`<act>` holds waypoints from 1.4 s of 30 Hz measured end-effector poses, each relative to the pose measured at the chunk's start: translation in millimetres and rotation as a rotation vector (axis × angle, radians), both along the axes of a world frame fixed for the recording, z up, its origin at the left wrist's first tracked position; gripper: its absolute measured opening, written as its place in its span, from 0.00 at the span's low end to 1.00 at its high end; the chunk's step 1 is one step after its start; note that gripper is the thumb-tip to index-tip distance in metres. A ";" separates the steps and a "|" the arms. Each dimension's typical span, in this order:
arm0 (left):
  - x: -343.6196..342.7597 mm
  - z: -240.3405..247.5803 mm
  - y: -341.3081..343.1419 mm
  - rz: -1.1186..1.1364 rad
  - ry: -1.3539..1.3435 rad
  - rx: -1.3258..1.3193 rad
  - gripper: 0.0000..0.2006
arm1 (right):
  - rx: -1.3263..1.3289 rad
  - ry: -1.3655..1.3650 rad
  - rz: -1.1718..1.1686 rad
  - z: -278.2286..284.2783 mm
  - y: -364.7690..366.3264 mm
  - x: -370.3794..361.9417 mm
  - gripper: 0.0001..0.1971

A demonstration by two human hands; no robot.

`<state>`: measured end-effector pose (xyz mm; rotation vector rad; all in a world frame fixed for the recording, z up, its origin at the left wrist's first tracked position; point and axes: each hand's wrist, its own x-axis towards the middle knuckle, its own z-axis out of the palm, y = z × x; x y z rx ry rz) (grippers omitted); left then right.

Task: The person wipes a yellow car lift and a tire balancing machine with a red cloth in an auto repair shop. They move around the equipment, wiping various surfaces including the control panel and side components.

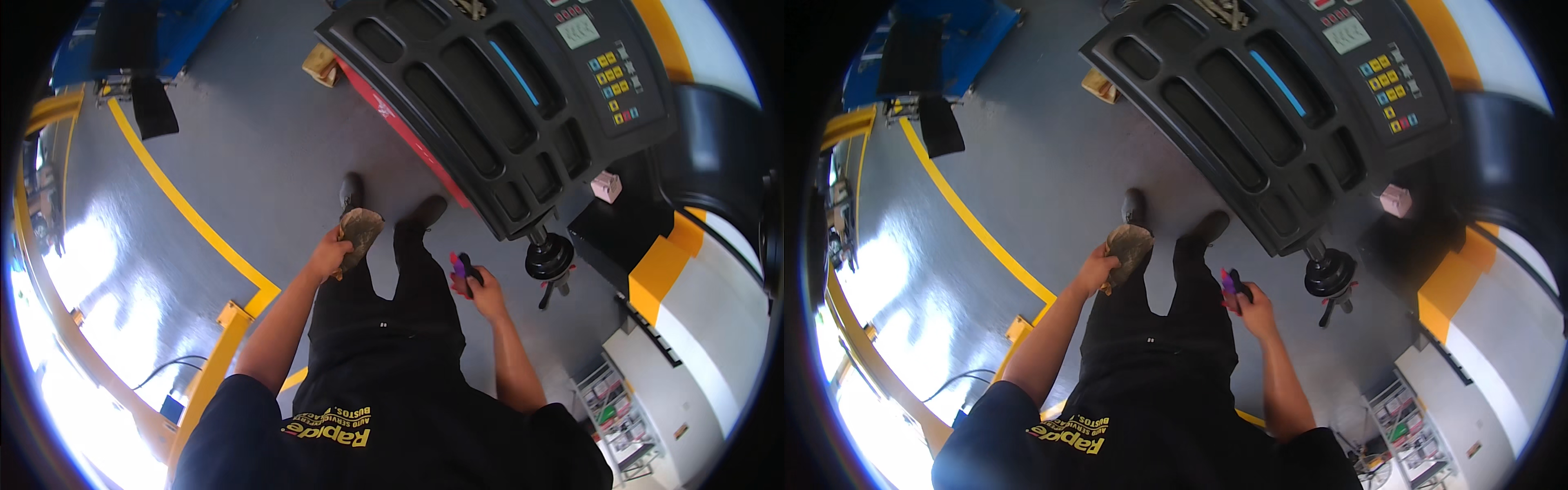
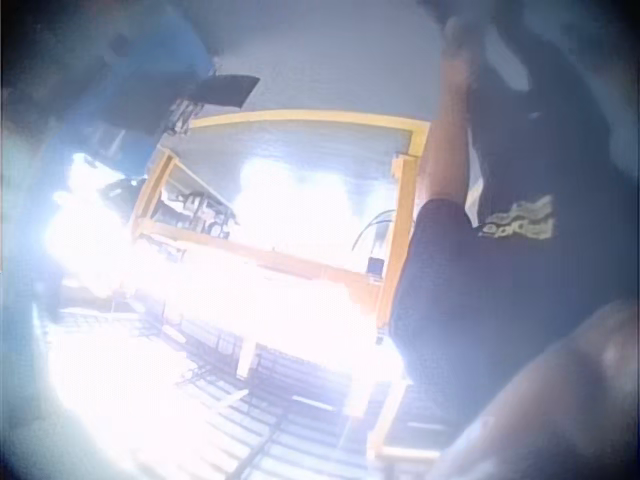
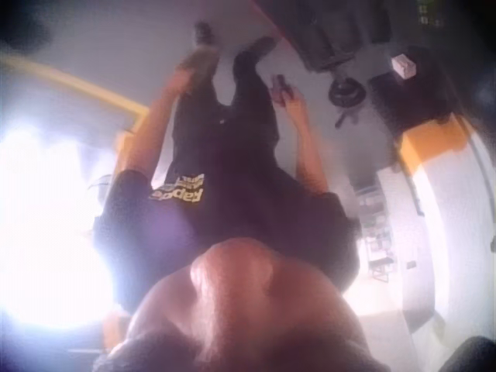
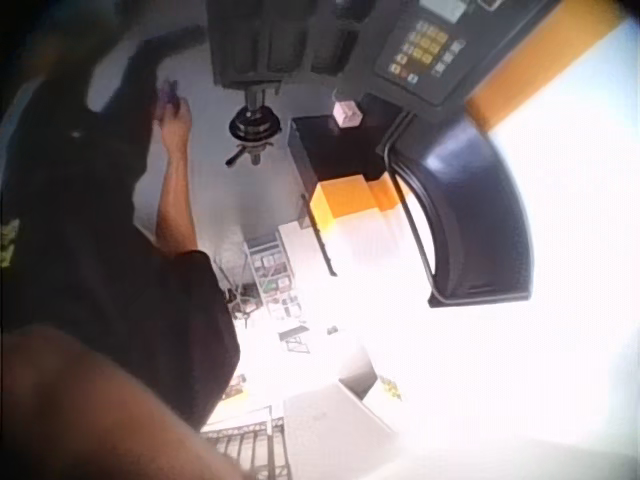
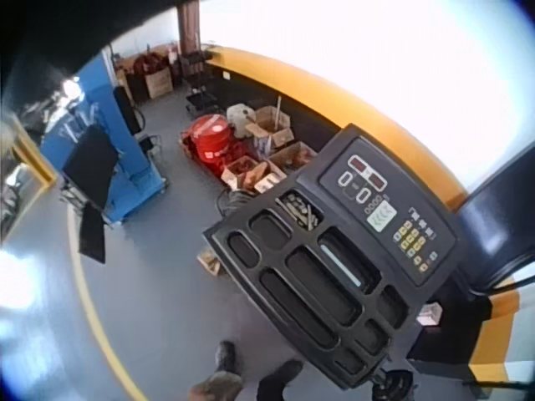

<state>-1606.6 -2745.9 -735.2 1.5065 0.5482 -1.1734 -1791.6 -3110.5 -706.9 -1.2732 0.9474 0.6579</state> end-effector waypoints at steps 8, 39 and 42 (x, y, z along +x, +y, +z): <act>15.5 27.5 -6.8 0.292 0.082 -0.636 0.39 | 0.283 -0.220 -0.201 56.9 118.0 148.0 0.15; 29.7 17.9 -254.0 0.580 -0.527 -0.103 0.29 | 0.280 -0.115 -0.403 78.3 -26.6 104.9 0.23; -8.2 7.9 -288.9 0.617 -0.639 -0.164 0.36 | 0.257 -0.060 -0.363 81.5 -39.3 82.3 0.22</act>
